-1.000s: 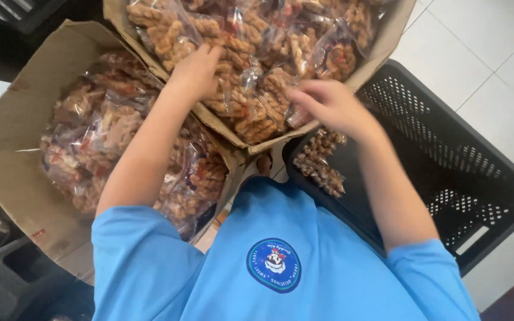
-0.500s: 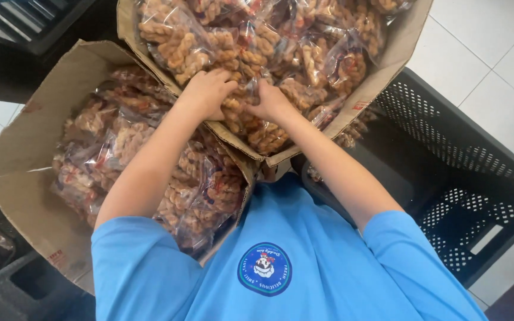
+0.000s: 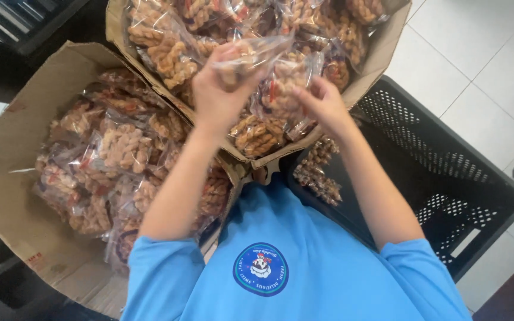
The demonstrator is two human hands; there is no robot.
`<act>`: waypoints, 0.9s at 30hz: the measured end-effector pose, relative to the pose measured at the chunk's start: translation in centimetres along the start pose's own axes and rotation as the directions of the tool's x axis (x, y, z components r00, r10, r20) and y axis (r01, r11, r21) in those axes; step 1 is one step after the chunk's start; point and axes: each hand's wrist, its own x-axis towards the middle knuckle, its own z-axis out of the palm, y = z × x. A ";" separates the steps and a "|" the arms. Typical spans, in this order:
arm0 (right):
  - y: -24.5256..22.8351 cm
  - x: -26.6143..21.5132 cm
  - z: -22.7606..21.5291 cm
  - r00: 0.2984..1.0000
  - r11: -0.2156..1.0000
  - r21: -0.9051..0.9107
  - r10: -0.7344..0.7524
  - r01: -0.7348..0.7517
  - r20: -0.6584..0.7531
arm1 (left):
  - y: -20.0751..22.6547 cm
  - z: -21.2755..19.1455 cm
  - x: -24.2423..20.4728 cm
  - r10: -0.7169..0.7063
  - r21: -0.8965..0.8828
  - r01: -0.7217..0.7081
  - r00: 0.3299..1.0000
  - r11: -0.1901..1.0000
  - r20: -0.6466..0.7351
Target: The person repeatedly picks small transparent snack bags from a cardboard box and places them into a black plastic basket. The person arranges the bags in rows within the basket.
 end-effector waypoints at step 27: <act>-5.0 -10.9 -12.9 0.934 0.922 -0.288 -0.164 0.259 0.318 | 1.9 5.7 -8.3 -0.643 -0.431 0.780 0.621 0.453 0.447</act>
